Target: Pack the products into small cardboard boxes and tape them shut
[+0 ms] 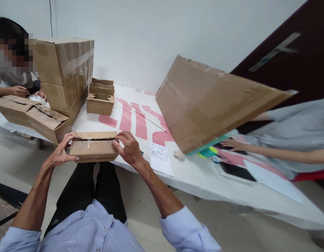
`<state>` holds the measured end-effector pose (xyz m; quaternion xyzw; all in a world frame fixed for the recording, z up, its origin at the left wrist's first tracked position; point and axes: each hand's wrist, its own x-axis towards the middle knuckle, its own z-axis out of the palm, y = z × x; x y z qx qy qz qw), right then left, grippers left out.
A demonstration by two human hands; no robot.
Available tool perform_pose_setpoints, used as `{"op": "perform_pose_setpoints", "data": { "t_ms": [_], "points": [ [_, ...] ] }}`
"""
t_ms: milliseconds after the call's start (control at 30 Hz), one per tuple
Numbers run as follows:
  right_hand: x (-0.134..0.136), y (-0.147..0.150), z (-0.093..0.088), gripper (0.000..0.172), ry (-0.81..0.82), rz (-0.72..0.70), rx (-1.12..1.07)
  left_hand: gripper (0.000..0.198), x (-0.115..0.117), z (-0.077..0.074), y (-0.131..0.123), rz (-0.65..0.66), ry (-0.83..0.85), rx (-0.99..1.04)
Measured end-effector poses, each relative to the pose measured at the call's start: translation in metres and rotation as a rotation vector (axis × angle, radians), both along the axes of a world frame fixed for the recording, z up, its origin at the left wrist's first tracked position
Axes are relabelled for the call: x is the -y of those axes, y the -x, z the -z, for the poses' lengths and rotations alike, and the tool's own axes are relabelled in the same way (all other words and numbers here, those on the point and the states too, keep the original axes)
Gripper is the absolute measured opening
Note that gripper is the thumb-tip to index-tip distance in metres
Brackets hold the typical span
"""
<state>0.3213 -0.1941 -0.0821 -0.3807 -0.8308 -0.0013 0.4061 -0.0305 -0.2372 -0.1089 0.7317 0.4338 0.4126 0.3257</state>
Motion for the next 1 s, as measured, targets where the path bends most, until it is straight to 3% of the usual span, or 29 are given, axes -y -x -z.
{"op": "perform_pose_setpoints", "data": {
  "t_ms": [133,300,567,667,800,900,1000],
  "points": [
    [0.005,0.001,0.0,0.019,0.01,0.013,0.045,0.085,0.003,-0.005,-0.001,-0.019,0.028,-0.022],
    [0.01,-0.001,0.002,0.016,0.046,0.049,0.085,0.059,0.003,-0.022,-0.014,-0.013,0.024,-0.044],
    [0.021,0.003,-0.009,0.015,-0.065,0.188,0.007,0.06,0.001,-0.023,-0.013,0.019,0.032,-0.05],
    [0.009,-0.019,0.006,0.018,0.028,0.328,0.02,0.06,0.002,-0.023,-0.012,0.015,0.048,-0.051],
    [-0.011,-0.052,0.045,0.021,0.371,0.622,0.306,0.06,0.002,-0.027,-0.017,0.014,0.045,-0.049],
    [-0.017,-0.06,0.07,0.03,0.587,0.672,0.527,0.057,0.0,-0.031,-0.021,-0.013,0.044,-0.053],
    [-0.02,-0.059,0.081,0.028,0.622,0.684,0.579,0.055,-0.001,-0.031,-0.023,-0.048,0.018,-0.066]
  ]
}}
